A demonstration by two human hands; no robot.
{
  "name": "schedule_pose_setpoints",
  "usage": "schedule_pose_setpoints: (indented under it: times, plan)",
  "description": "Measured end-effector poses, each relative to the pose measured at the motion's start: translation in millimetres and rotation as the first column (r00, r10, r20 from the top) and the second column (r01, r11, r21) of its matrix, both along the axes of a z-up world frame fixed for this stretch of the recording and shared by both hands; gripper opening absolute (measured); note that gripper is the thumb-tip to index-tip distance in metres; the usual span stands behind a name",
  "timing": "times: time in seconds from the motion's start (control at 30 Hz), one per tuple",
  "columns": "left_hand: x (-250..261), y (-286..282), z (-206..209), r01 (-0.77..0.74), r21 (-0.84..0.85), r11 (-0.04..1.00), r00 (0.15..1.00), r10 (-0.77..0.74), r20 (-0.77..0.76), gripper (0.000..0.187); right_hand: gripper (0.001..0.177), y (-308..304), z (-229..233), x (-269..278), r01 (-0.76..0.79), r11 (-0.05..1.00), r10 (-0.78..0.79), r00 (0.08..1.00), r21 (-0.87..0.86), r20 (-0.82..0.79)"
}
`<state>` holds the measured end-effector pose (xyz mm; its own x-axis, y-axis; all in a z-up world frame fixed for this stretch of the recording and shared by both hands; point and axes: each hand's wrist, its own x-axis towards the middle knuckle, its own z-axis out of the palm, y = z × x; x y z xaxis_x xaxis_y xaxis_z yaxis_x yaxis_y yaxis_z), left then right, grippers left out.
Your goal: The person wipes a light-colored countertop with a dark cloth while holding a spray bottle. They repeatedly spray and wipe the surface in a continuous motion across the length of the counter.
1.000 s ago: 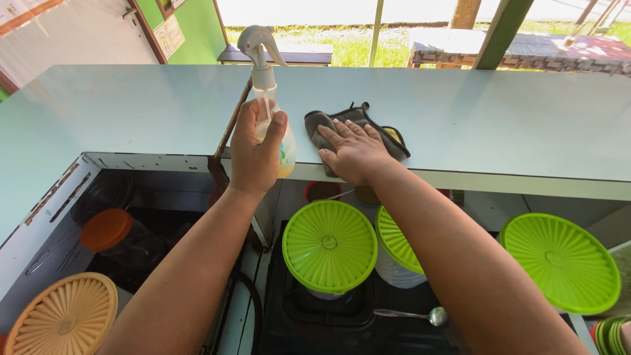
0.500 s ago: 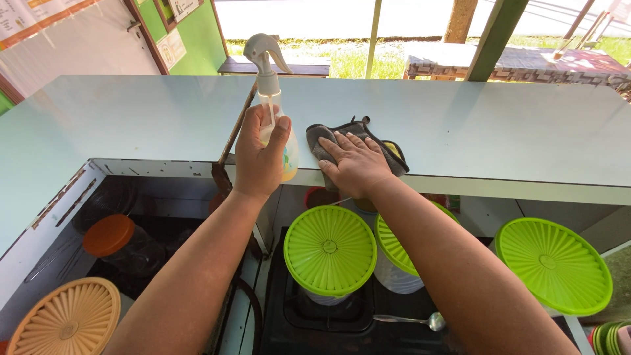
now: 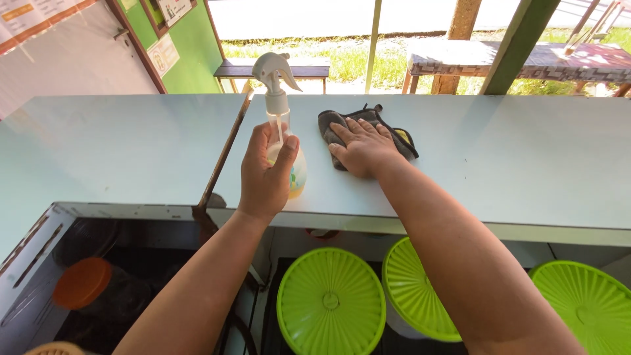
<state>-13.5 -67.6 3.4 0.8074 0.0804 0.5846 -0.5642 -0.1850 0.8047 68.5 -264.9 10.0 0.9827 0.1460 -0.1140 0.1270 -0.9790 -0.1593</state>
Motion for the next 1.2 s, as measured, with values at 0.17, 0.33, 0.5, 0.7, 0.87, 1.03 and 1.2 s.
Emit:
schedule_pose_setpoints:
  times: [0.17,0.33,0.5,0.7,0.87,1.03,1.2]
  plan:
    - [33,-9,2,0.009,0.002,1.000,1.000,-0.009,0.019,0.037,0.063,-12,-1,66,0.031,0.999,-0.031,0.999,-0.029,-0.007]
    - [53,-13,12,0.047,0.012,0.999,0.998,-0.048,0.049,0.027,0.063,-20,0,118,0.045,0.999,-0.045,0.999,-0.019,0.006]
    - [67,-16,7,0.096,0.016,0.995,0.994,-0.097,0.041,0.026,0.060,-24,-4,150,0.067,0.997,-0.069,0.996,0.036,0.060]
    - [57,-23,10,0.098,0.000,0.995,0.994,-0.097,0.056,0.029,0.062,-27,-5,142,0.047,0.999,-0.048,0.997,0.026,0.056]
    - [38,-24,13,0.097,-0.005,0.995,0.993,-0.096,0.062,0.028,0.064,-27,3,101,0.045,0.999,-0.045,0.998,-0.004,0.032]
    - [15,-27,8,0.094,-0.017,0.995,0.994,-0.092,0.058,0.030,0.065,-28,4,48,0.042,0.999,-0.042,0.999,-0.032,-0.003]
    - [-10,-26,-4,0.065,-0.010,0.998,0.998,-0.066,-0.025,0.035,0.065,-32,-4,-2,0.018,1.000,-0.018,1.000,-0.001,0.010]
